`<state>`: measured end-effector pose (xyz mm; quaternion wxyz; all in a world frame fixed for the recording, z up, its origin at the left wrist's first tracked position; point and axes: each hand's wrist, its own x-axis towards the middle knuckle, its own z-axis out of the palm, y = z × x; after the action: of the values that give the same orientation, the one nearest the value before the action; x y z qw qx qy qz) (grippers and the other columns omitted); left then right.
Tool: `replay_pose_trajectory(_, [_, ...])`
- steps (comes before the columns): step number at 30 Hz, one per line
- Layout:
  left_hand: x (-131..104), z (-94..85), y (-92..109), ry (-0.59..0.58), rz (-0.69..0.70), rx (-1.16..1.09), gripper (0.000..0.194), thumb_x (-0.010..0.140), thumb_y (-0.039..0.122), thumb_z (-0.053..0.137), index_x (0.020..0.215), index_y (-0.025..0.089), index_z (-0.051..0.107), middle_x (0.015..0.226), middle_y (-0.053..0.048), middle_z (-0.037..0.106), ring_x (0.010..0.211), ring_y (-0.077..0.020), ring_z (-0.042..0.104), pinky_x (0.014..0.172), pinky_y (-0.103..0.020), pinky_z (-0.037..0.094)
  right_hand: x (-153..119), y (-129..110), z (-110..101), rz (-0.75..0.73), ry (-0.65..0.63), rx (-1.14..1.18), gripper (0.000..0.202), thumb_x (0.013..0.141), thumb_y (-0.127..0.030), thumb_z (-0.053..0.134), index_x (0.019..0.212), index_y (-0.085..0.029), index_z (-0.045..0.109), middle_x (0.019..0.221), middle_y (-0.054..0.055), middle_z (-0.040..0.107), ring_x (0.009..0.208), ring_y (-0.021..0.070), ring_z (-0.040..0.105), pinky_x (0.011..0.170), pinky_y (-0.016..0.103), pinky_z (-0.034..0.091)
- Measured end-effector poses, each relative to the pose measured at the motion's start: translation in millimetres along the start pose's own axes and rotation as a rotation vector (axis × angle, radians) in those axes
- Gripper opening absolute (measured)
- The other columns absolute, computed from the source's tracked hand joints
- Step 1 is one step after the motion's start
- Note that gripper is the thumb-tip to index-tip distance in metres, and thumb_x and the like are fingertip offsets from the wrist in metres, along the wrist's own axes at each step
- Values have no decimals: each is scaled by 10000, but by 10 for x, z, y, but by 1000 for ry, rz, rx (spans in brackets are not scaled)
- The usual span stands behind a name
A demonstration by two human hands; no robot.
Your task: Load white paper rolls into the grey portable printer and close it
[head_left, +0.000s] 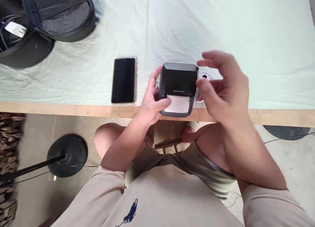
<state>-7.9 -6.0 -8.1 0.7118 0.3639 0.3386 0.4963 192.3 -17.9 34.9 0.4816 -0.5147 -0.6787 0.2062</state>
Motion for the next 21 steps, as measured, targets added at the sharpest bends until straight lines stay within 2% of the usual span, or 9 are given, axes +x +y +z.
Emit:
replay_pose_trajectory(2, [5, 33, 27, -5, 22, -67, 782, 758, 405, 941, 1457, 366, 593, 1251, -13, 805, 1288, -330, 779, 958, -393, 680, -2, -49, 12, 13, -84, -40, 429, 975, -376, 717, 1396, -299, 678, 1363, 63, 779, 597, 111, 661, 545, 311, 575])
replay_pose_trajectory(5, [14, 94, 61, 2, 24, -109, 544, 851, 548, 873, 1275, 270, 677, 1241, -50, 826, 1407, -351, 722, 1051, -425, 673, 12, -160, 19, 12, -171, -70, 483, 924, -303, 739, 1397, -232, 675, 1270, 60, 796, 481, 75, 548, 674, 365, 631])
replay_pose_trajectory(7, [13, 126, 71, 9, -7, -80, 483, 873, 579, 861, 1182, 234, 725, 1180, -72, 845, 1403, -371, 726, 1053, -426, 675, 26, -225, 10, 56, -222, -72, 492, 934, -299, 712, 1415, -211, 657, 1302, 69, 785, 508, 88, 564, 695, 372, 628])
replay_pose_trajectory(10, [7, 141, 67, -4, -30, -91, 409, 874, 521, 878, 1124, 219, 764, 1071, -71, 856, 1293, -378, 788, 899, -385, 701, 33, -258, -15, 112, -289, -106, 477, 961, -317, 678, 1430, -244, 627, 1350, 64, 772, 560, 113, 593, 726, 378, 614])
replay_pose_trajectory(13, [16, 132, 57, -19, -21, -131, 391, 866, 491, 897, 1120, 223, 769, 1038, -59, 852, 1229, -371, 819, 787, -346, 691, 24, -221, -28, 85, -305, -147, 475, 972, -342, 678, 1438, -268, 619, 1344, 53, 778, 575, 124, 600, 754, 396, 623])
replay_pose_trajectory(15, [36, 131, 56, -3, -40, -135, 408, 886, 549, 873, 1118, 228, 773, 1091, -65, 853, 1302, -377, 787, 864, -369, 701, 22, -187, -29, 42, -287, -174, 462, 998, -347, 672, 1450, -257, 641, 1399, 78, 763, 713, 170, 705, 786, 412, 647])
replay_pose_trajectory(17, [61, 139, 59, 42, -91, -151, 466, 958, 659, 756, 1130, 226, 782, 1137, -80, 853, 1412, -389, 722, 999, -428, 693, 30, -162, -32, -9, -243, -207, 457, 1016, -336, 669, 1453, -205, 681, 1476, 136, 728, 918, 235, 777, 792, 421, 662])
replay_pose_trajectory(18, [72, 146, 62, 63, -122, -170, 512, 999, 700, 672, 1131, 219, 785, 1140, -89, 854, 1452, -396, 691, 1052, -460, 680, 39, -156, -38, -28, -225, -213, 463, 1016, -328, 669, 1451, -171, 698, 1504, 166, 709, 949, 244, 781, 763, 414, 665])
replay_pose_trajectory(21, [94, 166, 71, 107, -177, -257, 550, 1077, 674, 541, 1069, 183, 788, 1108, -112, 860, 1483, -409, 662, 1131, -501, 645, 74, -165, -81, -31, -207, -186, 465, 1012, -325, 673, 1441, -152, 721, 1515, 180, 694, 795, 172, 740, 603, 344, 634])
